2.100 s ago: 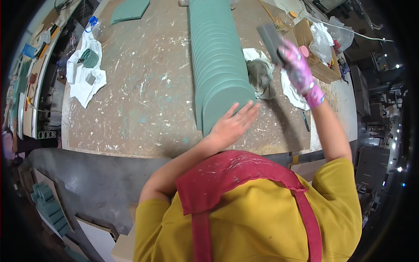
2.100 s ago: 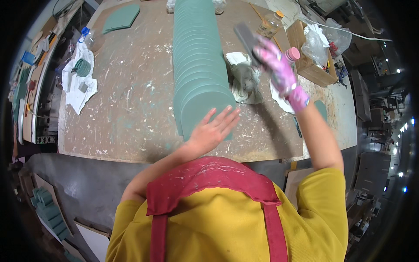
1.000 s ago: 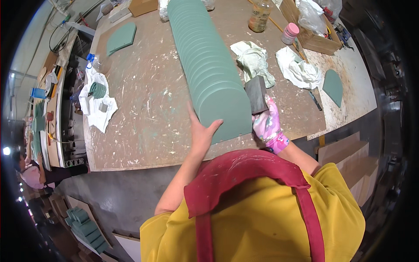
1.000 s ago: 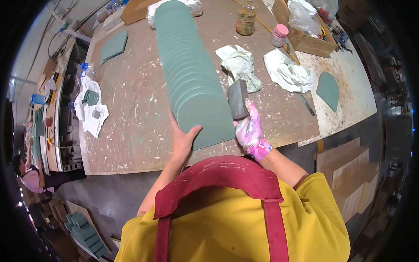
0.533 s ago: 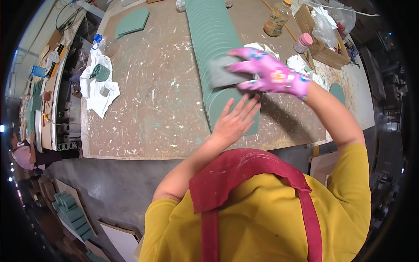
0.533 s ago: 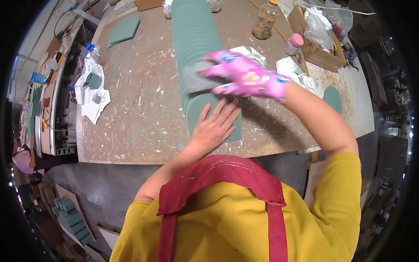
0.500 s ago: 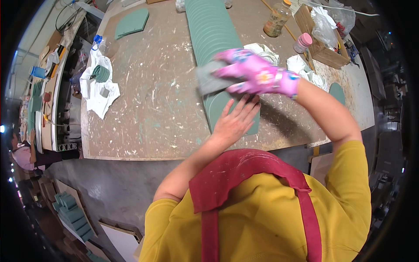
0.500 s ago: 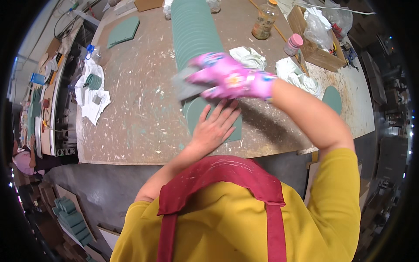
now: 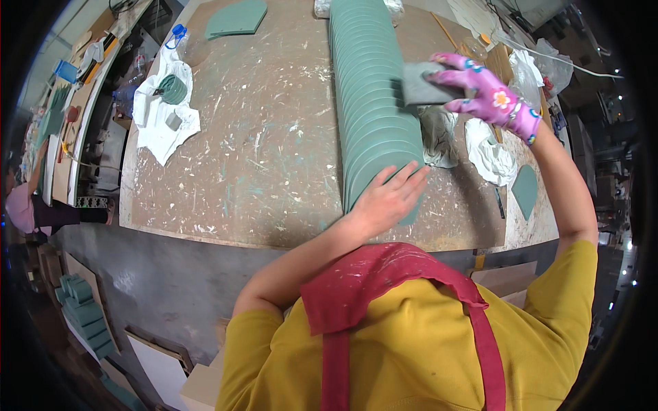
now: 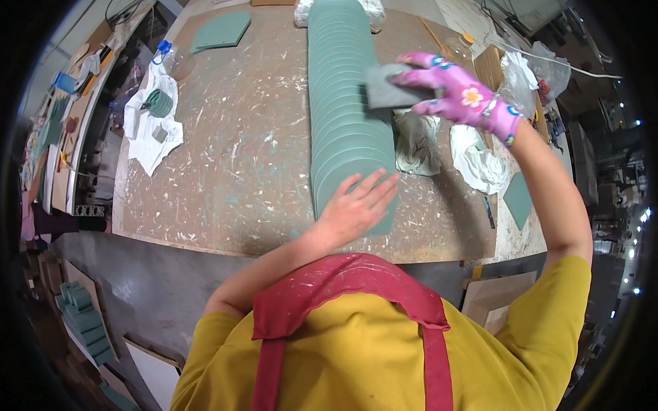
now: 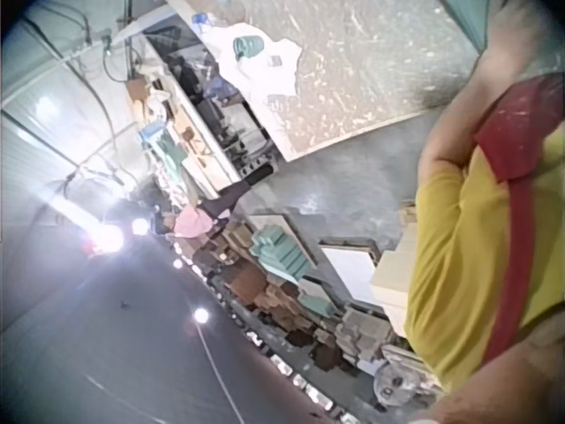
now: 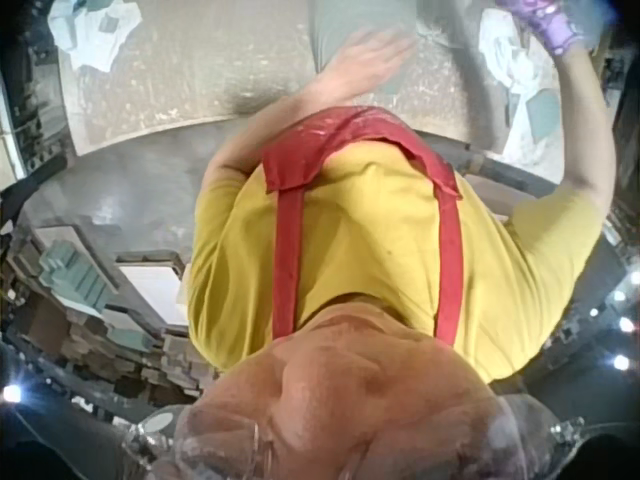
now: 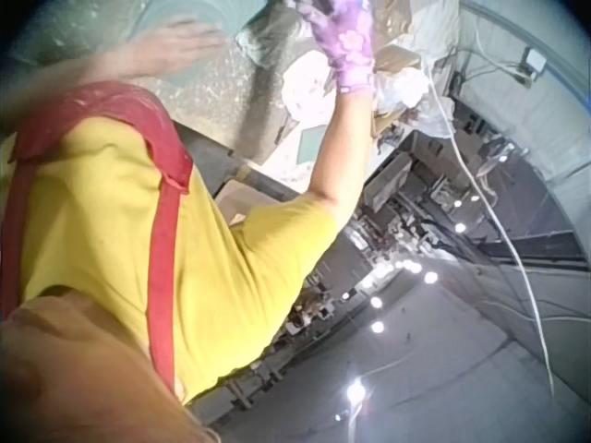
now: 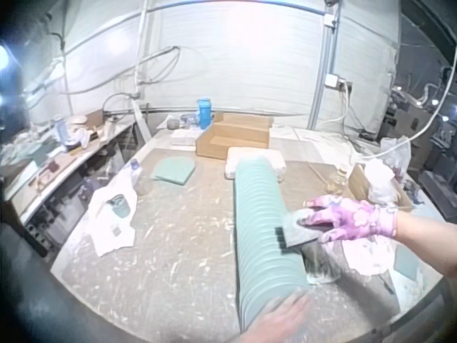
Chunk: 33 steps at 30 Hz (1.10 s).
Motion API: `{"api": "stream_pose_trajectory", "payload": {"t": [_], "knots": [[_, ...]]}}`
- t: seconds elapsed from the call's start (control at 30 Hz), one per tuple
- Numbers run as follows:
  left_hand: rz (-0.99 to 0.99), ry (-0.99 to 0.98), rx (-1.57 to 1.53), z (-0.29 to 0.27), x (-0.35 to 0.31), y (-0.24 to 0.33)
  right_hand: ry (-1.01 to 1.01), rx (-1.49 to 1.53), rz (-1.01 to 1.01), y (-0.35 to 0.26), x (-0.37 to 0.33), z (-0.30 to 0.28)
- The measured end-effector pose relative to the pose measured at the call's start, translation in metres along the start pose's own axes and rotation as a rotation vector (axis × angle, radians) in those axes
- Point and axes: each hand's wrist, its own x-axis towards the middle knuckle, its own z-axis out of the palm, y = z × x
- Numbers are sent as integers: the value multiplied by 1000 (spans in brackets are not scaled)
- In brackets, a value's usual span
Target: The person wipes a stack of green discs with a cloth, sands the edges with a sanding block, and applies a coating from a jar using a brush.
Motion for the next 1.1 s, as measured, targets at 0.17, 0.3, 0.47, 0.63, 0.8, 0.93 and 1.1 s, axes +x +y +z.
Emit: {"api": "stream_pose_trajectory", "payload": {"t": [0.17,0.3,0.47,0.63,0.8,0.93,1.1], "knots": [[74,36,16,1,6,-2,-14,103,-370,-67,65,63],[32,38,-28,2,6,-4,-247,116,-442,-104,91,65],[9,92,5,0,4,-2,-101,-71,-65,4,17,4],[32,85,3,-2,4,-4,-44,-24,17,-1,20,-1],[33,88,10,5,4,0,-165,81,-339,-63,102,56],[10,95,15,7,-1,-2,-168,87,-352,-60,110,52],[9,137,-4,3,4,1,-183,-338,123,24,23,-32]]}}
